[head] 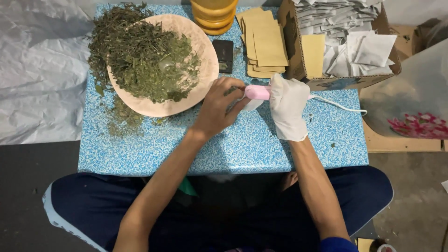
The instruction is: Sealing pre-filled tea bags using a handheld heat sealer at a production table.
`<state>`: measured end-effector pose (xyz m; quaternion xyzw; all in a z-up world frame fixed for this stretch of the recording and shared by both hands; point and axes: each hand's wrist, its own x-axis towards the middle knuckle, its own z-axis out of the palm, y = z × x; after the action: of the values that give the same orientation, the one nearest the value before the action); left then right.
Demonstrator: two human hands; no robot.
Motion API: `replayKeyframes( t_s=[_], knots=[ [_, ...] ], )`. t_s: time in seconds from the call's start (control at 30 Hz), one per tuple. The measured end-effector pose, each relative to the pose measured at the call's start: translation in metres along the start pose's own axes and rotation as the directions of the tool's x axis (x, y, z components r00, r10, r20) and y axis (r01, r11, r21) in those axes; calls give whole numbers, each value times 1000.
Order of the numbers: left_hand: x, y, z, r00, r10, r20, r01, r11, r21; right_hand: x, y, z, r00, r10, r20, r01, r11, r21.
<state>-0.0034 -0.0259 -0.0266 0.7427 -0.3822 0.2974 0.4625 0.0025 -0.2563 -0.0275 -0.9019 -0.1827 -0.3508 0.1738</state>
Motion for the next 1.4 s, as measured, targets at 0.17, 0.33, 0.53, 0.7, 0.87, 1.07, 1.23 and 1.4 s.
replayKeyframes(
  t_s=[0.17, 0.33, 0.53, 0.7, 0.87, 1.07, 1.23, 1.4],
  knots=[
    [8, 10, -7, 1000, 3, -13, -3, 1000, -2, 0, 3, 1, 1000, 8, 2, -8, 1000, 16],
    [13, 15, -10, 1000, -1, -27, 1, 1000, 5, -5, 7, 2, 999, 20, 33, -20, 1000, 0],
    [14, 17, -12, 1000, -1, -19, 1, 1000, 6, 2, -2, -7, 999, 36, 36, -37, 999, 11],
    [12, 15, -12, 1000, -17, -13, 17, 999, 46, 0, 0, -5, 999, 40, 28, -40, 999, 20],
    [19, 23, -19, 999, -44, 4, 44, 998, 36, 2, -1, -8, 999, 39, 38, -40, 999, 22],
    [21, 27, -20, 996, -89, 18, 89, 996, 25, -2, 3, -4, 999, 40, 29, -40, 999, 9],
    [21, 27, -21, 996, -87, 19, 87, 996, 35, -1, 6, -2, 999, 21, 28, -20, 999, -33],
    [18, 24, -19, 996, -93, 13, 92, 994, 59, 0, 4, -3, 999, 19, 28, -18, 999, -30]
  ],
)
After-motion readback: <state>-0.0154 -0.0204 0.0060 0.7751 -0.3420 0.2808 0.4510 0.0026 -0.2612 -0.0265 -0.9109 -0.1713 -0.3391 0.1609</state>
